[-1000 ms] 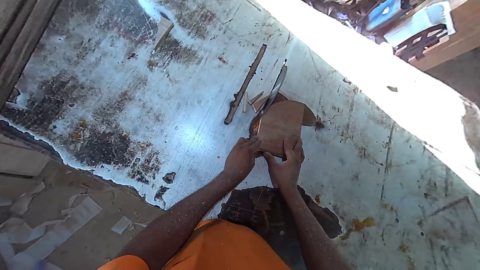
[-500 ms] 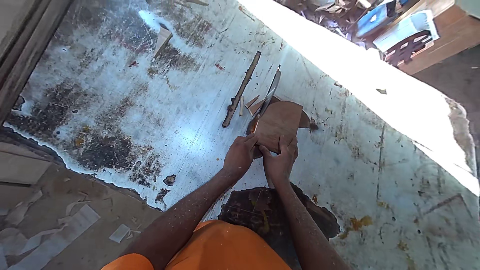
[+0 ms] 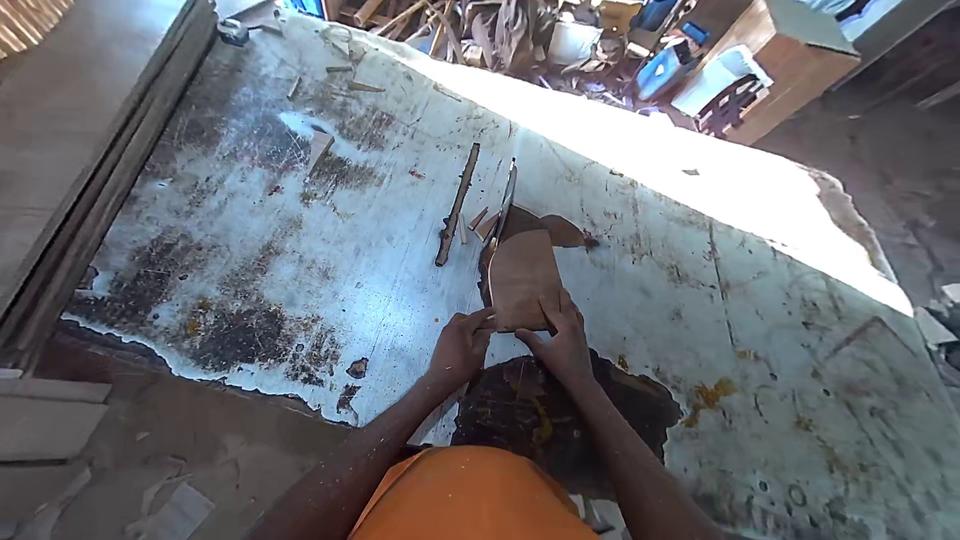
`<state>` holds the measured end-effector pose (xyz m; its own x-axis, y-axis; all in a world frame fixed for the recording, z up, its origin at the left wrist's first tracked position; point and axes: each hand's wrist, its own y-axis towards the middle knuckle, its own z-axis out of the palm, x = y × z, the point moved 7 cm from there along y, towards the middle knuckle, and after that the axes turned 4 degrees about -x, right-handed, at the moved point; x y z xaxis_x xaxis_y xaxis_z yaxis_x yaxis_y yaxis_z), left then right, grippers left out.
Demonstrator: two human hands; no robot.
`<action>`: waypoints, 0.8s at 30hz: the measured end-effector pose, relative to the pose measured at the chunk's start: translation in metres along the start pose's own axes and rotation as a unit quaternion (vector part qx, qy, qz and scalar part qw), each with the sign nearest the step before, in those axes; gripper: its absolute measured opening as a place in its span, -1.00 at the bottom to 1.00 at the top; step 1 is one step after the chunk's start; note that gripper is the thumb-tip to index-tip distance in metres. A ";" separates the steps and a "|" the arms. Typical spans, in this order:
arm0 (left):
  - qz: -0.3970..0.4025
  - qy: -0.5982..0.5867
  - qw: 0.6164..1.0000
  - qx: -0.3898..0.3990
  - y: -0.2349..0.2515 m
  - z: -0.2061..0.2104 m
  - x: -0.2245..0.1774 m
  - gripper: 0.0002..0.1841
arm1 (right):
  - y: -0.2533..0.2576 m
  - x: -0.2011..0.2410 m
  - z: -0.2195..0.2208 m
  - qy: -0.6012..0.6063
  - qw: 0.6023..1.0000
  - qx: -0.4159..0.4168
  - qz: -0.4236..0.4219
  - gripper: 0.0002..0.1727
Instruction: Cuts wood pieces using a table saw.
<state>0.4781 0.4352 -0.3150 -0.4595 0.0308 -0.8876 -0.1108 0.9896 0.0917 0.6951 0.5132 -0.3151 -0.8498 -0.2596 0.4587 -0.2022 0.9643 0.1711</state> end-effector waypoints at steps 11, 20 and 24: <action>-0.043 0.042 0.994 0.091 -0.078 0.013 -0.017 -0.32 | -0.175 0.016 -0.021 0.022 0.994 -0.008 0.103 -0.22; 0.029 0.046 0.981 0.189 -0.150 0.045 -0.049 -0.41 | -0.323 0.031 -0.057 0.364 0.795 -0.240 0.421 -0.29; 0.060 0.037 0.956 0.286 -0.184 0.071 -0.067 -0.52 | -0.395 0.017 -0.047 0.482 0.676 -0.222 0.511 -0.57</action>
<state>0.5916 0.2610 -0.3045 -0.5021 0.1601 -0.8498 0.4365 0.8953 -0.0893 0.7836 0.1254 -0.3334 0.3194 0.4107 0.8540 0.5991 0.6108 -0.5177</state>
